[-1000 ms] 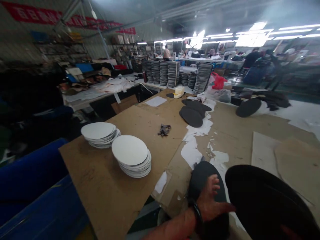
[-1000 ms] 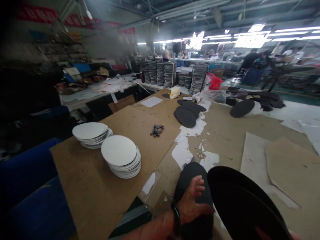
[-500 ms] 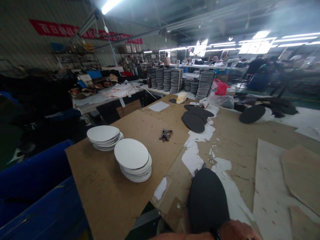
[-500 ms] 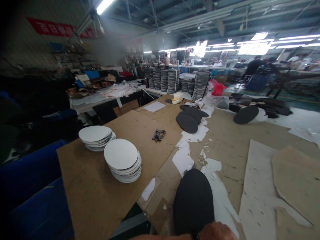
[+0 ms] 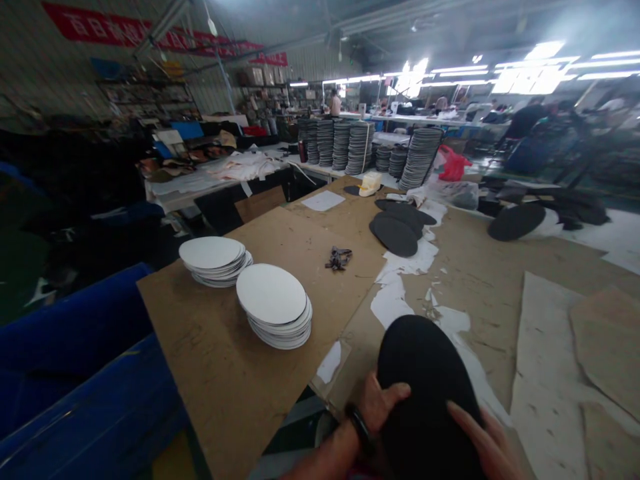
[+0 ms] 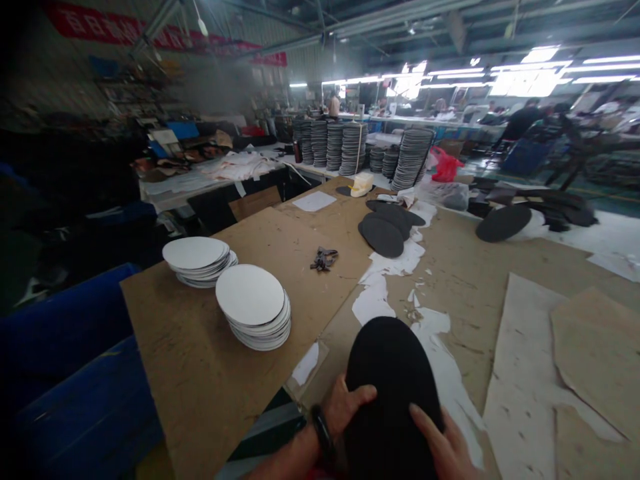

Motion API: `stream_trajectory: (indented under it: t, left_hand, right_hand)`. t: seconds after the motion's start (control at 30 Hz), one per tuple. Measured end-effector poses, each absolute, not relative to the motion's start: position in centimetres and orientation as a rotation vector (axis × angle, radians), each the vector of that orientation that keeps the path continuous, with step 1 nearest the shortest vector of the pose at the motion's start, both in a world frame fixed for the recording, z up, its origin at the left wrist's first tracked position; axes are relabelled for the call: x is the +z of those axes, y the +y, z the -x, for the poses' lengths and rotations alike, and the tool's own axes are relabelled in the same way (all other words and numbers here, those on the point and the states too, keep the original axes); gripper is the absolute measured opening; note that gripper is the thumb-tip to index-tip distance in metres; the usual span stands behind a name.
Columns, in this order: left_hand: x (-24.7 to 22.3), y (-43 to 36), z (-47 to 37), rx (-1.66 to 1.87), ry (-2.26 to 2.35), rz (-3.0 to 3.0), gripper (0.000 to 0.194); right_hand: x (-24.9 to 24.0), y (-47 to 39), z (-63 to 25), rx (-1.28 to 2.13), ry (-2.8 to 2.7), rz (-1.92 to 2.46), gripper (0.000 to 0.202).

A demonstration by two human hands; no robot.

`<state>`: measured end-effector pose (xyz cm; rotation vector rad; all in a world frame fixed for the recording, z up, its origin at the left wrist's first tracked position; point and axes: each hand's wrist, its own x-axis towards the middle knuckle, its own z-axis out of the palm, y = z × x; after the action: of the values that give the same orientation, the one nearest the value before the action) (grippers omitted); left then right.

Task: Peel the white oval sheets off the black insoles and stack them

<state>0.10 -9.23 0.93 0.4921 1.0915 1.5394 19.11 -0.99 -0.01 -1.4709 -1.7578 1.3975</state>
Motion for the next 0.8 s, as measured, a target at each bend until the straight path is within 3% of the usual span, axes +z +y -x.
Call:
stream_trajectory:
  t: [0.07, 0.13, 0.23, 0.4, 0.57, 0.67, 0.8]
  left_hand:
    - [0.2, -10.3, 3.2, 1.507, 1.228, -0.515, 0.060]
    - [-0.3, -11.0, 6.6, 1.495, 1.461, -0.565, 0.059]
    - [-1.2, -11.4, 11.1, 1.461, 1.675, -0.545, 0.056]
    - [-4.2, -11.5, 14.8, 1.373, 2.039, -0.588, 0.051]
    - [-6.0, -11.4, 14.6, 1.225, 2.211, -0.701, 0.046]
    - [-6.2, -11.3, 14.4, 1.171, 2.266, -0.780, 0.045]
    - [-5.3, -11.3, 13.7, 1.105, 2.370, -0.829, 0.044]
  right_hand:
    - [-0.1, -1.7, -14.5, 1.548, -1.639, 1.514, 0.054]
    - [0.1, -2.4, -10.1, 1.994, -1.363, 1.346, 0.052]
    - [-0.4, -3.0, -4.6, 2.160, -1.132, 1.178, 0.049]
    - [-2.7, -3.0, -0.3, 2.135, -1.108, 1.113, 0.047]
    - [-2.7, -2.7, -4.2, 2.044, -1.293, 1.136, 0.039]
    - [-1.6, -1.2, -8.4, 1.827, -1.654, 1.235, 0.029]
    - [-1.3, 3.2, -14.1, 1.340, -1.912, 1.565, 0.042]
